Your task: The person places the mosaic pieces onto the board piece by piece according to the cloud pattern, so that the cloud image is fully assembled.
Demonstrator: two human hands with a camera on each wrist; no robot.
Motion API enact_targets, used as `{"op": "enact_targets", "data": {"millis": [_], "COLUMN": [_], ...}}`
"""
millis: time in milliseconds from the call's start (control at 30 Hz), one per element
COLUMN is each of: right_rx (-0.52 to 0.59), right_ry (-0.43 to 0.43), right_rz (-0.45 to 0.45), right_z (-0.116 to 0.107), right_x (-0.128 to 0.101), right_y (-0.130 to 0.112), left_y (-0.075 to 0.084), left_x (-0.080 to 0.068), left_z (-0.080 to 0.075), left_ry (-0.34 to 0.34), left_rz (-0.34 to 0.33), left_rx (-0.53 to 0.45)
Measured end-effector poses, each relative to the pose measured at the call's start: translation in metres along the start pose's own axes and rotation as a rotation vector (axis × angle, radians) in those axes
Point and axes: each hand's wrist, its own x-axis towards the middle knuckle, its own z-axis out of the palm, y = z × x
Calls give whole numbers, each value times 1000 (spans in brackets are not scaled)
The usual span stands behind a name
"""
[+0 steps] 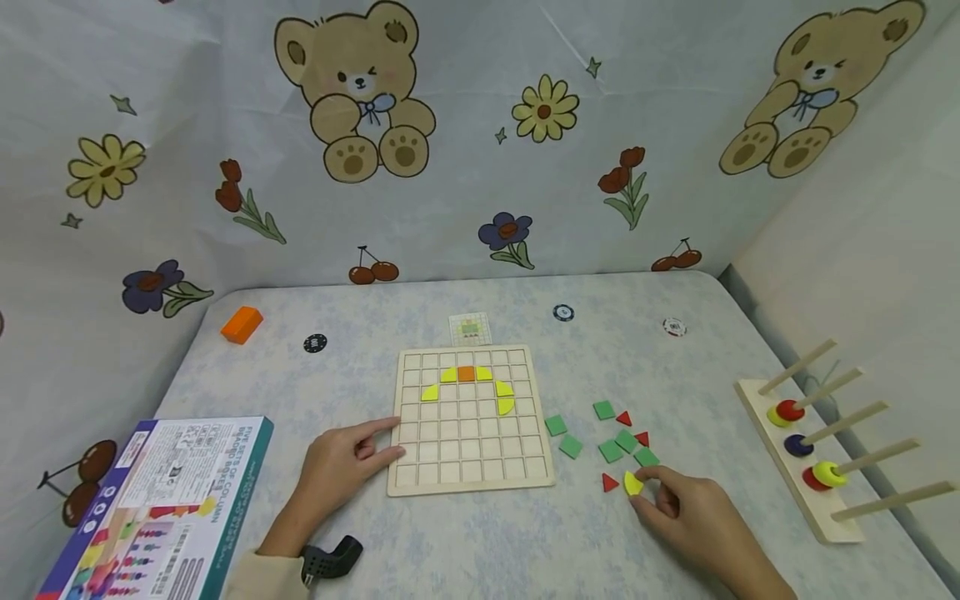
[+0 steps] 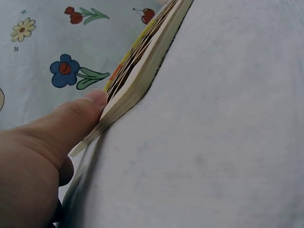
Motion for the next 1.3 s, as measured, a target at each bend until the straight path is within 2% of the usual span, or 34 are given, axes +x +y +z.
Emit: {"op": "enact_targets", "data": {"millis": [133, 233, 400, 600, 700, 900, 1067, 1300], "right_rx": [-14, -3, 48, 121, 124, 101, 96, 160], "right_ry": [18, 17, -15, -78, -133, -215, -227, -282], "right_rz": [-36, -99, -255, -463, -530, -605, -642, -628], "right_z": [-5, -9, -10, 5, 14, 30, 44, 71], "right_x": [6, 16, 38, 61, 73, 100, 125, 152], "right_y": [-6, -17, -44, -85, -104, -138, -166, -187], "left_y": [1, 1, -2, -4, -4, -2, -2, -3], "left_x": [0, 0, 1, 1, 1, 0, 1, 1], "left_z": [1, 1, 1, 1, 2, 2, 2, 2], "left_ry": [-13, -13, 2, 4, 6, 0, 5, 19], "left_rz": [-7, -7, 6, 8, 8, 5, 11, 45], "left_rx": [-8, -10, -5, 0, 0, -6, -2, 7]}}
